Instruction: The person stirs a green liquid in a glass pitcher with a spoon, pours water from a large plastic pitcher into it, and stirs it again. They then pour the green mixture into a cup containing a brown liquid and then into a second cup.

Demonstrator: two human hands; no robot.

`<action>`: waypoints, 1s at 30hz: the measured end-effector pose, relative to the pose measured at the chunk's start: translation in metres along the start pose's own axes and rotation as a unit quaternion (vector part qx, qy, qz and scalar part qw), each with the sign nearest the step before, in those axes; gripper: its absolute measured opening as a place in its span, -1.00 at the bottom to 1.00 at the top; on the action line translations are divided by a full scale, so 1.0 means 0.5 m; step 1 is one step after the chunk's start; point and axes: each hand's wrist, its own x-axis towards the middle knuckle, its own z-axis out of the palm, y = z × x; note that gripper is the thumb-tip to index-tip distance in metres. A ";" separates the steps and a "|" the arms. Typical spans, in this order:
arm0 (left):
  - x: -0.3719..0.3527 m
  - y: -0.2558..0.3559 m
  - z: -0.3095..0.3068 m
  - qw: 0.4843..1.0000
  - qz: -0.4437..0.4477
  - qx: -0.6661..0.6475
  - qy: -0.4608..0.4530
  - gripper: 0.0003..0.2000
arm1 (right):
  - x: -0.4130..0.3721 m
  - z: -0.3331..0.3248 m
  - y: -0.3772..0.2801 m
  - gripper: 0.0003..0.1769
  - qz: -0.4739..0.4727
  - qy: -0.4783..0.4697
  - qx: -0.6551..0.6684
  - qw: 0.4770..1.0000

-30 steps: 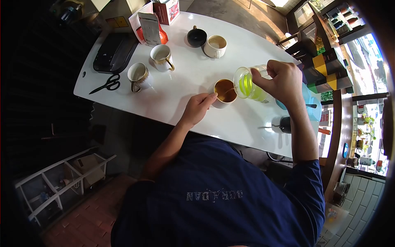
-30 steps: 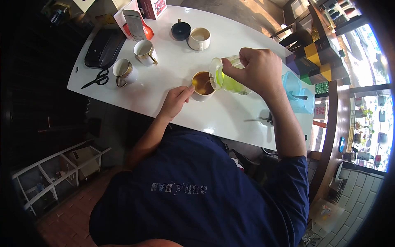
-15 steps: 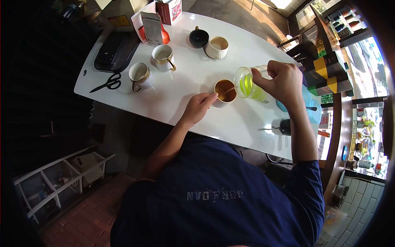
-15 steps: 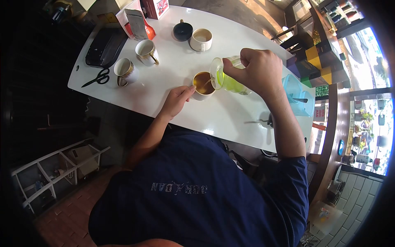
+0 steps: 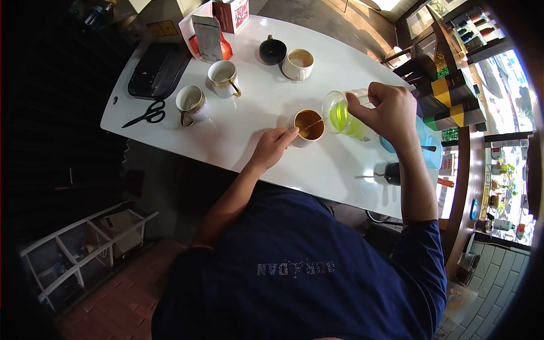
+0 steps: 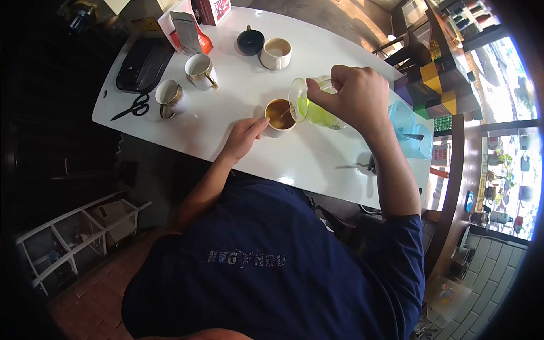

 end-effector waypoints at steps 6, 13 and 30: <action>-0.001 0.003 0.000 1.000 -0.010 -0.010 -0.010 -0.64 | -0.002 -0.005 -0.003 -0.47 -0.005 0.000 -0.008 1.000; 0.000 0.004 0.002 1.000 -0.016 -0.017 -0.017 -0.63 | -0.006 -0.001 0.000 -0.44 0.003 -0.006 -0.015 1.000; -0.007 0.009 0.009 0.999 -0.004 -0.025 -0.022 -0.62 | -0.016 0.008 -0.005 -0.45 0.004 -0.022 -0.012 1.000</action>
